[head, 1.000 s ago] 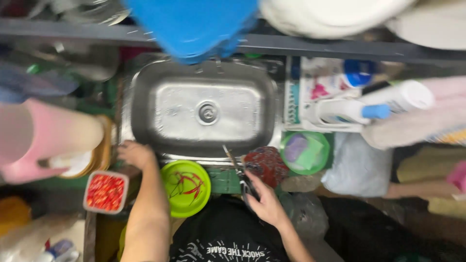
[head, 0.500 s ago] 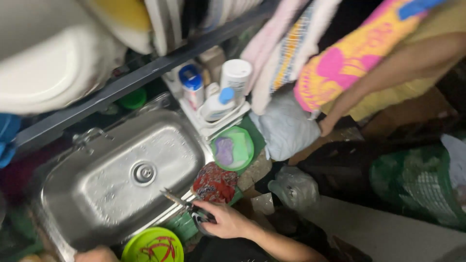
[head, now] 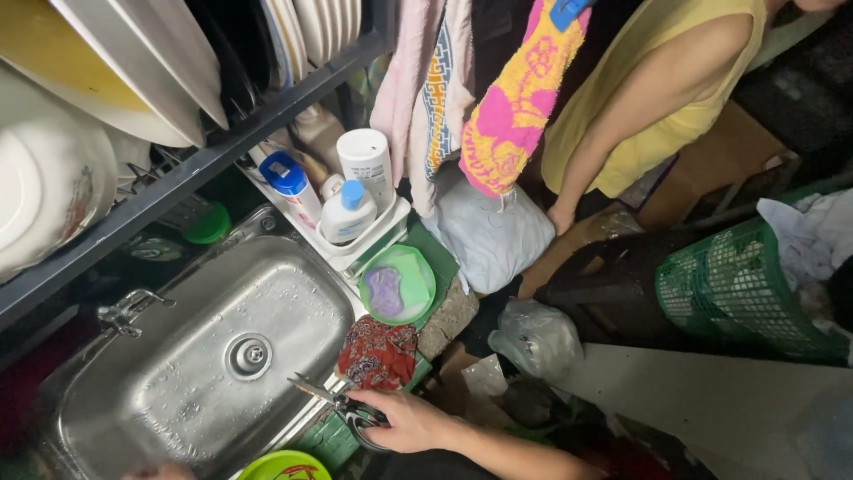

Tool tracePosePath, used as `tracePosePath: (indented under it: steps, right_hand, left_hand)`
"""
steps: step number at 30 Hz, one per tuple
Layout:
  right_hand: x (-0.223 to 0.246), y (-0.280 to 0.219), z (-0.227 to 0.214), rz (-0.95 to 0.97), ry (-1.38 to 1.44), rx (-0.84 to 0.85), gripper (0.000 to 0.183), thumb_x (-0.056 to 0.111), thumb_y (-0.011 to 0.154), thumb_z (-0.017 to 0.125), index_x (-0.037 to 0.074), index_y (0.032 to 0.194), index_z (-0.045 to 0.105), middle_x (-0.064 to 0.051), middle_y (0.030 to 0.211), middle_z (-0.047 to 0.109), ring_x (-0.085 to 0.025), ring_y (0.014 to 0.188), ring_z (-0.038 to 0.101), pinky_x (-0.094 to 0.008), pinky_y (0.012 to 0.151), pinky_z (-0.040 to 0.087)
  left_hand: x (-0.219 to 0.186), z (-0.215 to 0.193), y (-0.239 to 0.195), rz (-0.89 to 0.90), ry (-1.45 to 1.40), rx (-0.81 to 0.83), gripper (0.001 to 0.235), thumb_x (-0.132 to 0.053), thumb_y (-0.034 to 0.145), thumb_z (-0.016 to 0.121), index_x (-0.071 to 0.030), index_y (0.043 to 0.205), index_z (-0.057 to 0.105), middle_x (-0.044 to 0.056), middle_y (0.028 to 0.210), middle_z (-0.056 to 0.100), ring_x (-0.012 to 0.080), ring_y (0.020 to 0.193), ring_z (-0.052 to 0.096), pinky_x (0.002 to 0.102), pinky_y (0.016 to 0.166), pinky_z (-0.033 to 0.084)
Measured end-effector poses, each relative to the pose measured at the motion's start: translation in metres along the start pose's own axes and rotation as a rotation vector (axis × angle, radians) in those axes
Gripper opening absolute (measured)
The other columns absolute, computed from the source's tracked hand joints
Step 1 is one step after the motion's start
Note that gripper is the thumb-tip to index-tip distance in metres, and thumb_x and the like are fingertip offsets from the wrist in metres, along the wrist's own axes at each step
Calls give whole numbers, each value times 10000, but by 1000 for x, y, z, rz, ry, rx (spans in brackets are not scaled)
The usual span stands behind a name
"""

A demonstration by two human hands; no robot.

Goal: Using kitchen scissors to cut red chilies into small pieces over a bowl in a kitchen setting.

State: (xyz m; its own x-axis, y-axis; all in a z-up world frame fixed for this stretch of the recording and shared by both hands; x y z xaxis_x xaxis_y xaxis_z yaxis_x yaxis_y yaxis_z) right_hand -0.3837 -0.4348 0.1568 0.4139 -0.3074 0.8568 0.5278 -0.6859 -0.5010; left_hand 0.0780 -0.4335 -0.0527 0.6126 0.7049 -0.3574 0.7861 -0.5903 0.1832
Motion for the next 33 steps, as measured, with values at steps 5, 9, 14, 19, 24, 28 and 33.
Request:
tracePosePath:
  steps: [5, 9, 14, 19, 24, 28, 33]
  right_hand:
    - [0, 1, -1, 25, 36, 7, 686, 235, 924, 545, 137, 1588, 403, -86, 969, 603, -182, 604, 492, -339, 614, 367]
    - [0, 0, -1, 7, 4, -45, 682, 225, 905, 545, 131, 1569, 419, -111, 1032, 604, -215, 664, 531, -352, 658, 394]
    - [-8, 1, -1, -22, -26, -93, 676, 217, 898, 545, 131, 1559, 435, -86, 844, 522, -232, 674, 508, -368, 651, 368]
    - [-5, -5, -5, 0, 12, -94, 672, 220, 926, 535, 137, 1581, 407, -80, 880, 551, -180, 593, 453, -345, 607, 344]
    - [-5, -9, -8, 23, 36, -122, 685, 225, 919, 525, 120, 1585, 407, -75, 925, 589, -172, 625, 458, -326, 651, 367]
    - [-9, -11, -9, 61, 58, -137, 682, 250, 908, 523, 132, 1564, 384, -64, 1528, 517, -193, 831, 583, -333, 832, 439]
    - [-11, -14, -11, 69, 30, -157, 664, 234, 918, 529, 136, 1565, 416, -66, 1187, 641, -186, 728, 533, -310, 712, 395]
  left_hand:
    - [-77, 0, 36, 133, -259, -89, 300, 110, 794, 784, -48, 1020, 665, 155, 1023, 617, 325, 744, 615, 469, 795, 530]
    - [-114, 17, 70, 261, -608, -122, 633, 165, 915, 572, 89, 1537, 480, 150, 1005, 605, 214, 828, 579, 346, 747, 506]
    - [-147, 17, 72, 220, -592, -99, 131, 3, 916, 595, -45, 1037, 587, 40, 923, 641, 143, 725, 527, 319, 723, 492]
    - [-171, 13, 60, 254, -662, 33, 144, 51, 957, 607, -20, 1082, 607, 57, 948, 593, 151, 760, 512, 321, 718, 482]
    - [-202, -1, 47, 218, -745, 79, 192, 98, 938, 602, -3, 1089, 540, 110, 1007, 616, 167, 820, 571, 339, 748, 554]
    - [-247, -47, 37, -187, -1192, 190, 86, -189, 1194, 497, -140, 1149, 552, -76, 975, 563, -12, 779, 517, 122, 686, 543]
    - [-207, 6, 53, 185, -924, -41, 202, 128, 952, 648, -13, 1060, 551, 108, 973, 633, 171, 831, 631, 330, 734, 595]
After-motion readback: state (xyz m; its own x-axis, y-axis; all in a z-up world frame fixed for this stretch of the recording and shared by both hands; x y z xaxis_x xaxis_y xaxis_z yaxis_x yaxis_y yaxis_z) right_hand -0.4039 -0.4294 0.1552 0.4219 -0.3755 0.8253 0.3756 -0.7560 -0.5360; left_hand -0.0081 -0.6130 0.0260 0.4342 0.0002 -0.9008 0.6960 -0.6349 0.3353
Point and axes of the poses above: each hand's wrist, its own y-axis towards the middle knuckle, its own z-axis out of the palm, x = y × z, the point moved 2 cm from there along y, towards the middle knuckle
